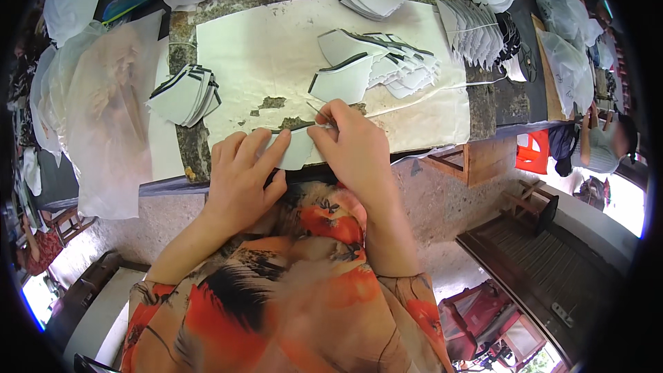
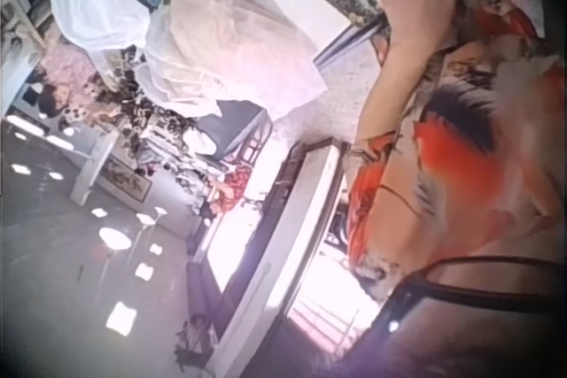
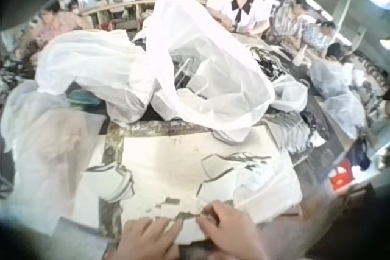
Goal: Trimming excess material from shoe upper components using a small blade at a workbench.
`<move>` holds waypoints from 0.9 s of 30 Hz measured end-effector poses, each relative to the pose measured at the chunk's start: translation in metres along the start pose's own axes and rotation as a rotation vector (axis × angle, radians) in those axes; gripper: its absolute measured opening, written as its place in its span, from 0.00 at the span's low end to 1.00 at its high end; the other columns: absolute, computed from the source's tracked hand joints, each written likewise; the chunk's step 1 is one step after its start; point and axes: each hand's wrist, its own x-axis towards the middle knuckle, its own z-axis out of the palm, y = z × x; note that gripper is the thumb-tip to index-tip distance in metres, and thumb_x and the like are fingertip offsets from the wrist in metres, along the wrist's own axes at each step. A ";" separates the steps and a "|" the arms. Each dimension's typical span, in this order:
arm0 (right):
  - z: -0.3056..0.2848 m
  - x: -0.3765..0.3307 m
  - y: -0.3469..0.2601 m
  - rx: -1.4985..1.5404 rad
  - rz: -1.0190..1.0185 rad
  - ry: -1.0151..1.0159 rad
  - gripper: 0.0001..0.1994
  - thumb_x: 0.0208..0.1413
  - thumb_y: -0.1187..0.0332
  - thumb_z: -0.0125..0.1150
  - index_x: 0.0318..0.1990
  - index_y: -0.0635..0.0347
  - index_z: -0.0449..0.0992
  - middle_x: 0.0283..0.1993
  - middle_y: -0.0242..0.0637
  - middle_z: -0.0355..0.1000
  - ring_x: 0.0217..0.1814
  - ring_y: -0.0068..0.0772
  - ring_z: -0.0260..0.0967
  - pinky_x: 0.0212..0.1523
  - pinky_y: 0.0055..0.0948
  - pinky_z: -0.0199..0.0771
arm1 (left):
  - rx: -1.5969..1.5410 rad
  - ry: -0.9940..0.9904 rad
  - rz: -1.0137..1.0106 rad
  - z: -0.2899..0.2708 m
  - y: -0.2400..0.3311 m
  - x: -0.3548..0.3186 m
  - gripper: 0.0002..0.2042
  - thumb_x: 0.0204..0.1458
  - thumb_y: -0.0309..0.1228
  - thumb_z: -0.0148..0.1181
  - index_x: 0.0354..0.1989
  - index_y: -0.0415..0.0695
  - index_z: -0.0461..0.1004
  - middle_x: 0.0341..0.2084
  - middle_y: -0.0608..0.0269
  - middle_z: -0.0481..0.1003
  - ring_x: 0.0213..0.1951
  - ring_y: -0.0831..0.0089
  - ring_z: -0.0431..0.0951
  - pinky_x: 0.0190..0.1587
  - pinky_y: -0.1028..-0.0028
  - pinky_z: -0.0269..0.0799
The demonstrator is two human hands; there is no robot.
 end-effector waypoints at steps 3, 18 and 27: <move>-0.004 -0.006 0.000 0.094 0.055 -0.053 0.14 0.55 0.67 0.70 0.45 0.65 0.78 0.24 0.29 0.67 0.28 0.16 0.63 0.31 0.23 0.65 | 0.022 0.037 0.047 0.006 -0.005 -0.013 0.27 0.47 0.34 0.68 0.61 0.53 0.77 0.54 0.63 0.71 0.54 0.59 0.68 0.57 0.58 0.62; -0.006 -0.011 0.010 0.311 0.039 -0.178 0.13 0.55 0.68 0.69 0.45 0.64 0.76 0.30 0.27 0.70 0.31 0.16 0.61 0.31 0.22 0.65 | -0.206 0.259 -0.019 -0.001 0.007 -0.001 0.19 0.51 0.36 0.70 0.53 0.52 0.80 0.54 0.63 0.73 0.55 0.57 0.71 0.57 0.58 0.64; -0.020 -0.006 0.012 0.321 0.012 -0.289 0.13 0.59 0.65 0.66 0.47 0.62 0.77 0.37 0.41 0.76 0.36 0.32 0.71 0.40 0.30 0.73 | -0.734 -0.455 -0.272 -0.018 -0.013 0.073 0.12 0.54 0.37 0.65 0.40 0.41 0.81 0.28 0.56 0.78 0.30 0.58 0.77 0.37 0.62 0.72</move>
